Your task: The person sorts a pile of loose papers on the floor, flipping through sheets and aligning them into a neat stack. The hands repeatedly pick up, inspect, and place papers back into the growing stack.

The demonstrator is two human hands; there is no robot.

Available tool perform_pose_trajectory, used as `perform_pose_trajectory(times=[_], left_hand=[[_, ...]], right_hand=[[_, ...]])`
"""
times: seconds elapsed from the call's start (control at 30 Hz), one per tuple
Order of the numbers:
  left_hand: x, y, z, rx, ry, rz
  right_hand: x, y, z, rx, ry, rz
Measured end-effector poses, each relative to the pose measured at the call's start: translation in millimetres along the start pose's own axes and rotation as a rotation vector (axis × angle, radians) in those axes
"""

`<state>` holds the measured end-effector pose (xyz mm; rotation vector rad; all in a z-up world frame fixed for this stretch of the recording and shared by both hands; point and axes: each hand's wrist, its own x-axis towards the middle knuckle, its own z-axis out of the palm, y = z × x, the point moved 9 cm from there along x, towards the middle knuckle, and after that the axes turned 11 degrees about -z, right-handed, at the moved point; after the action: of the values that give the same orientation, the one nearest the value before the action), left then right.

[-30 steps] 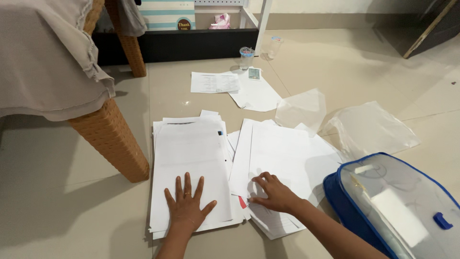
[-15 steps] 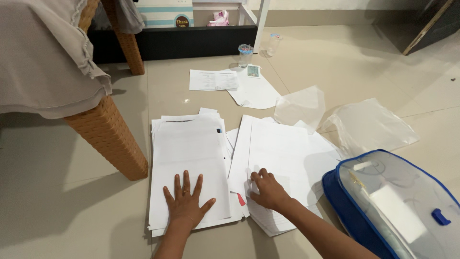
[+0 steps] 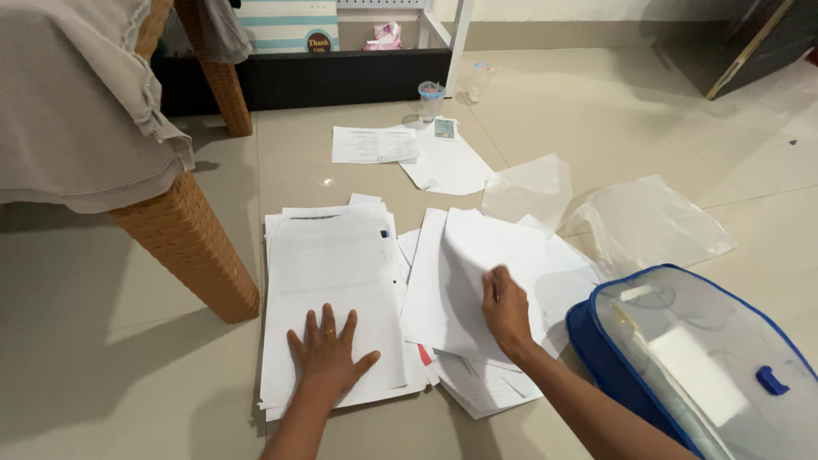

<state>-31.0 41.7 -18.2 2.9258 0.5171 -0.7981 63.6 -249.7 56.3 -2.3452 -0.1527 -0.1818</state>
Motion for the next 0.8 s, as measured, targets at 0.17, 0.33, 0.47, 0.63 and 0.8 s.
perform_pose_trajectory(times=[0.17,0.33,0.47,0.63,0.8], left_hand=[[19.8,34.4,-72.2,-1.175,-0.313,0.13],[46.8,-14.7,-94.5,-1.188,-0.239,-0.067],[75.4,-75.9,-65.8,-1.019,-0.003,-0.074],[73.3,-149.1,-5.0,-0.883,0.251,-0.223],[57.7,-142.6,-3.6,-0.807,0.308,-0.304]], right_hand=[[-10.6,-122.6,-5.1,-0.001,0.075,-0.523],[-73.3,-217.1,59.3,-0.065,-0.232,-1.026],[-88.3,-208.2,82.9,-0.025,-0.422,-1.007],[-38.6,-94.5,85.3,-0.163,-0.5,-0.582],[-31.6,-7.9,80.6,-0.305,-0.622,-0.339]])
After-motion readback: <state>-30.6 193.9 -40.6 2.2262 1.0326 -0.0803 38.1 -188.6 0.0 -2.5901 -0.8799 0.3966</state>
